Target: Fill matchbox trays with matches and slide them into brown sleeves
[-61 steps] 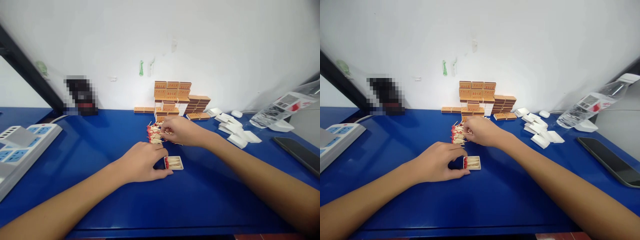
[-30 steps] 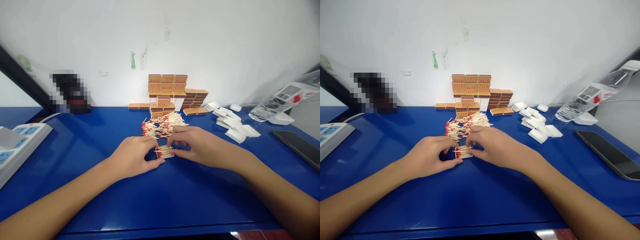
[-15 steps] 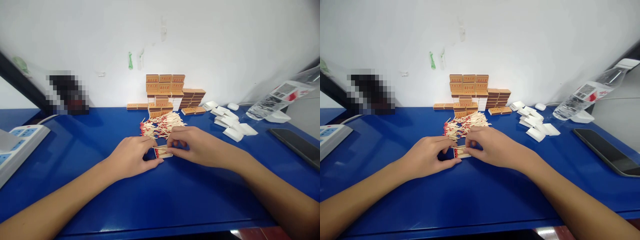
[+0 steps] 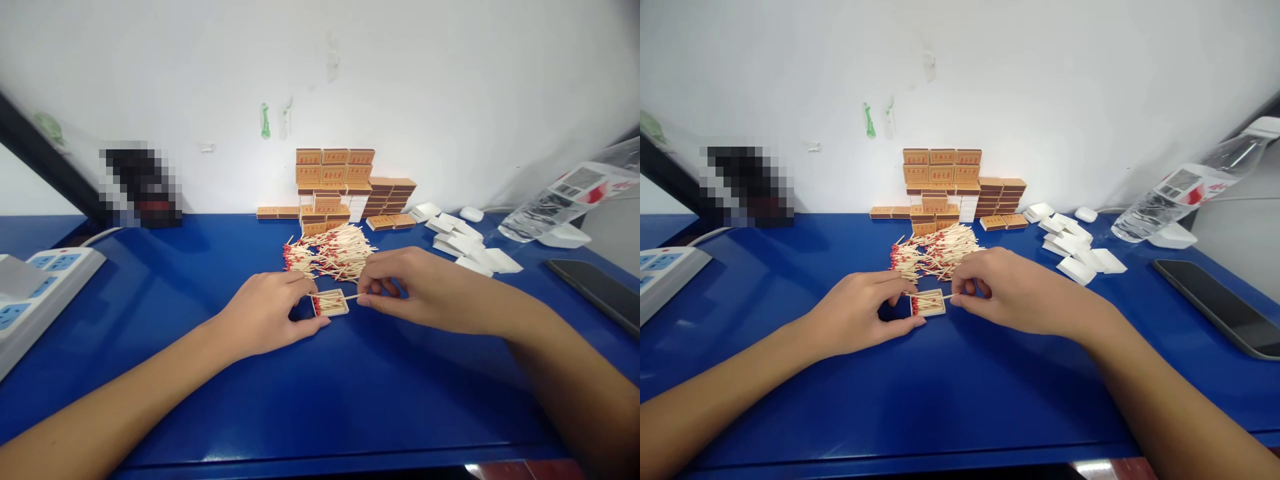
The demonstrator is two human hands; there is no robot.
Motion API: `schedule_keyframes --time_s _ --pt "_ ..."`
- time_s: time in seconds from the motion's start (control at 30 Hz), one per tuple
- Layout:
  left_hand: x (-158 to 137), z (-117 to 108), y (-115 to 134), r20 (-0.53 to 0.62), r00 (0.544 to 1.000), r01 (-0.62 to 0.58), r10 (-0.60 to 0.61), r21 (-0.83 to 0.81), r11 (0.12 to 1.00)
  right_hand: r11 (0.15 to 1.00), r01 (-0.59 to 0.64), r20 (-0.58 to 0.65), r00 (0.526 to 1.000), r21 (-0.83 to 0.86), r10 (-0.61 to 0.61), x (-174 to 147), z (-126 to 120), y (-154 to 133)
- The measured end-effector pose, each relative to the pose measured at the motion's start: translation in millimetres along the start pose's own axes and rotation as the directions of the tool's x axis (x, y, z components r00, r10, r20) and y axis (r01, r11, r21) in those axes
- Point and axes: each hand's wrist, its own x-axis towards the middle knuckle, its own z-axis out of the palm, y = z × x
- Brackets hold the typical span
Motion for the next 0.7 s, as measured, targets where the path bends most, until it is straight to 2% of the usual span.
schedule_keyframes --time_s 0.2,0.4,0.7 --pt "-1 0 1 -0.009 1.0 -0.001 0.001 0.011 1.0 0.998 0.056 -0.04 0.998 0.004 -0.056 10 17 -8" --pt "-2 -1 2 0.002 1.0 -0.001 0.001 0.001 1.0 0.997 0.077 -0.178 0.982 0.023 -0.071 22 36 -12" --pt "-2 -2 3 0.014 0.999 -0.035 0.035 -0.009 0.999 0.998 0.053 -0.08 0.996 0.033 -0.05 25 40 -14"
